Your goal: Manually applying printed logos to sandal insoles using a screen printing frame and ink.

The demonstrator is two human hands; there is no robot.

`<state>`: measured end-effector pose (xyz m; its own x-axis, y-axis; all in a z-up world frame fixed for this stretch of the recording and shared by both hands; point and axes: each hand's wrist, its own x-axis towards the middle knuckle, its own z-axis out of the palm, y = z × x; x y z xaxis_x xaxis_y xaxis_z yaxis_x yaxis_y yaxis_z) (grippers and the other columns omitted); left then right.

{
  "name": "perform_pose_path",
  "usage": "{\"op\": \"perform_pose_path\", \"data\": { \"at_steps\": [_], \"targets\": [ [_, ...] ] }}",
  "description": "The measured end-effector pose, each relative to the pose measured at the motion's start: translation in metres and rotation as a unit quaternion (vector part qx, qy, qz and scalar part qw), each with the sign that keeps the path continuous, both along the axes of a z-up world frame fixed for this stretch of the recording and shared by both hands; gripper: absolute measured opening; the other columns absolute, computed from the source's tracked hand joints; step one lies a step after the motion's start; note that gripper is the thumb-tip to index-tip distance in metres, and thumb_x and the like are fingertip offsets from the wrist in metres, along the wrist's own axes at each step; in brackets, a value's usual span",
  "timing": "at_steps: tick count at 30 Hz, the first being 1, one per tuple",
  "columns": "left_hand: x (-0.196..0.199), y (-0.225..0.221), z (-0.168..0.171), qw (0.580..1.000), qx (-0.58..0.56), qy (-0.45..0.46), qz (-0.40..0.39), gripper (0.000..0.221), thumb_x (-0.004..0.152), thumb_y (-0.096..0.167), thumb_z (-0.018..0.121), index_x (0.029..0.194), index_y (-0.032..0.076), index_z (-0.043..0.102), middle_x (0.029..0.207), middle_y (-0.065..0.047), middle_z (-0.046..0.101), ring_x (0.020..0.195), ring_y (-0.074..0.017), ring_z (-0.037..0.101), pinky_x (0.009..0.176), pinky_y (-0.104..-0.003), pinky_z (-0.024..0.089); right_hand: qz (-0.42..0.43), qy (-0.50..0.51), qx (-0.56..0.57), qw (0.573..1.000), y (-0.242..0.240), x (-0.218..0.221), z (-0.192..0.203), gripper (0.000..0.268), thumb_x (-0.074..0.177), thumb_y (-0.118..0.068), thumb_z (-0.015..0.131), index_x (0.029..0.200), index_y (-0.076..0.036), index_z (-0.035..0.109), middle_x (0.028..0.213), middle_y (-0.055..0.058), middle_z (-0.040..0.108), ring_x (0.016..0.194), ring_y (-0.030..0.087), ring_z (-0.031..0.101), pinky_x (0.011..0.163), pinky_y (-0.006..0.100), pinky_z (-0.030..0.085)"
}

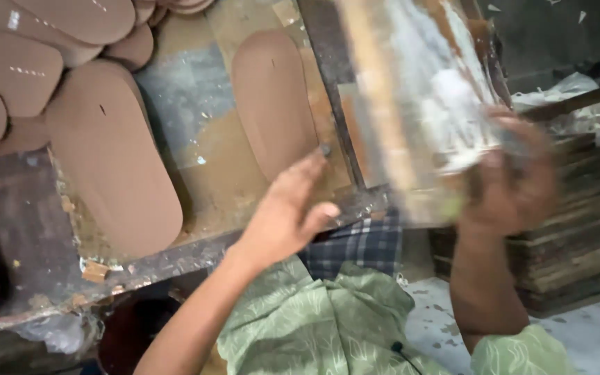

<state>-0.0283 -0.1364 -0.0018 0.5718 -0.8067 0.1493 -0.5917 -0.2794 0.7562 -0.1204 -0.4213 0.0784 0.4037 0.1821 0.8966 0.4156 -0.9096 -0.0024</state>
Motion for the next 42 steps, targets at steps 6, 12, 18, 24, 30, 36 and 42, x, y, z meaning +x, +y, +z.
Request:
{"op": "perform_pose_path", "data": {
  "at_steps": [6, 12, 18, 24, 30, 36, 42],
  "targets": [
    [-0.002, 0.03, 0.022, 0.93, -0.218, 0.232, 0.186, 0.066, 0.11, 0.045, 0.048, 0.154, -0.004, 0.046, 0.149, -0.021, 0.062, 0.14, -0.0253, 0.057, 0.119, -0.035, 0.04, -0.024, 0.309, 0.113, 0.944, 0.037, 0.024, -0.052, 0.035, 0.096, -0.002, 0.062, 0.131, -0.004, 0.066, 0.129, 0.014, 0.072, 0.124, 0.032, 0.066, 0.114, 0.049, 0.048],
    [-0.008, 0.025, -0.056, 0.893, -0.086, 0.247, 0.366, 0.068, 0.1, 0.048, 0.058, 0.144, -0.004, 0.053, 0.133, -0.022, 0.067, 0.12, -0.0268, 0.068, 0.099, -0.034, 0.05, -0.025, 0.436, 0.127, 0.89, 0.071, 0.021, -0.093, 0.031, 0.088, -0.012, 0.074, 0.118, -0.009, 0.074, 0.103, 0.013, 0.075, 0.095, 0.033, 0.069, 0.087, 0.043, 0.053],
    [-0.01, 0.021, -0.058, 0.918, 0.046, 0.13, 0.372, 0.07, 0.096, 0.045, 0.064, 0.144, -0.005, 0.054, 0.119, -0.028, 0.068, 0.115, -0.042, 0.063, 0.101, -0.045, 0.048, 0.082, 0.489, 0.155, 0.854, 0.078, 0.046, -0.098, 0.031, 0.088, -0.01, 0.071, 0.119, -0.01, 0.074, 0.102, 0.012, 0.074, 0.096, 0.032, 0.07, 0.086, 0.041, 0.054],
    [-0.016, 0.023, -0.066, 0.929, -0.003, 0.061, 0.365, 0.067, 0.093, 0.037, 0.071, 0.14, -0.008, 0.056, 0.137, -0.025, 0.063, 0.119, -0.0398, 0.06, 0.103, -0.044, 0.047, 0.095, 0.463, 0.085, 0.877, 0.064, 0.132, -0.118, 0.031, 0.088, -0.009, 0.071, 0.118, -0.01, 0.075, 0.107, 0.013, 0.074, 0.102, 0.033, 0.067, 0.094, 0.047, 0.05],
    [-0.02, 0.023, -0.066, 0.928, -0.039, 0.048, 0.369, 0.062, 0.091, 0.027, 0.075, 0.139, -0.008, 0.057, 0.141, -0.024, 0.062, 0.121, -0.0391, 0.061, 0.105, -0.044, 0.047, 0.12, 0.465, 0.098, 0.871, 0.078, 0.12, -0.131, 0.032, 0.084, -0.004, 0.068, 0.114, -0.012, 0.075, 0.118, 0.007, 0.076, 0.107, 0.032, 0.067, 0.105, 0.045, 0.048],
    [-0.022, 0.016, -0.078, 0.921, -0.05, 0.066, 0.381, 0.06, 0.093, 0.024, 0.073, 0.142, -0.005, 0.055, 0.146, -0.023, 0.06, 0.122, -0.0373, 0.06, 0.106, -0.043, 0.047, 0.049, 0.443, 0.079, 0.892, 0.116, 0.018, -0.114, 0.045, 0.076, 0.001, 0.061, 0.117, -0.011, 0.073, 0.124, 0.008, 0.072, 0.113, 0.03, 0.068, 0.105, 0.049, 0.047],
    [-0.022, 0.023, -0.005, 0.927, -0.093, 0.139, 0.336, 0.052, 0.099, 0.025, 0.068, 0.143, 0.0, 0.057, 0.155, -0.025, 0.05, 0.131, -0.0377, 0.058, 0.1, -0.04, 0.05, 0.109, 0.34, 0.117, 0.926, 0.093, 0.01, -0.084, 0.045, 0.079, 0.007, 0.055, 0.121, -0.003, 0.069, 0.123, 0.013, 0.072, 0.119, 0.03, 0.068, 0.111, 0.049, 0.048]
  ]
}}
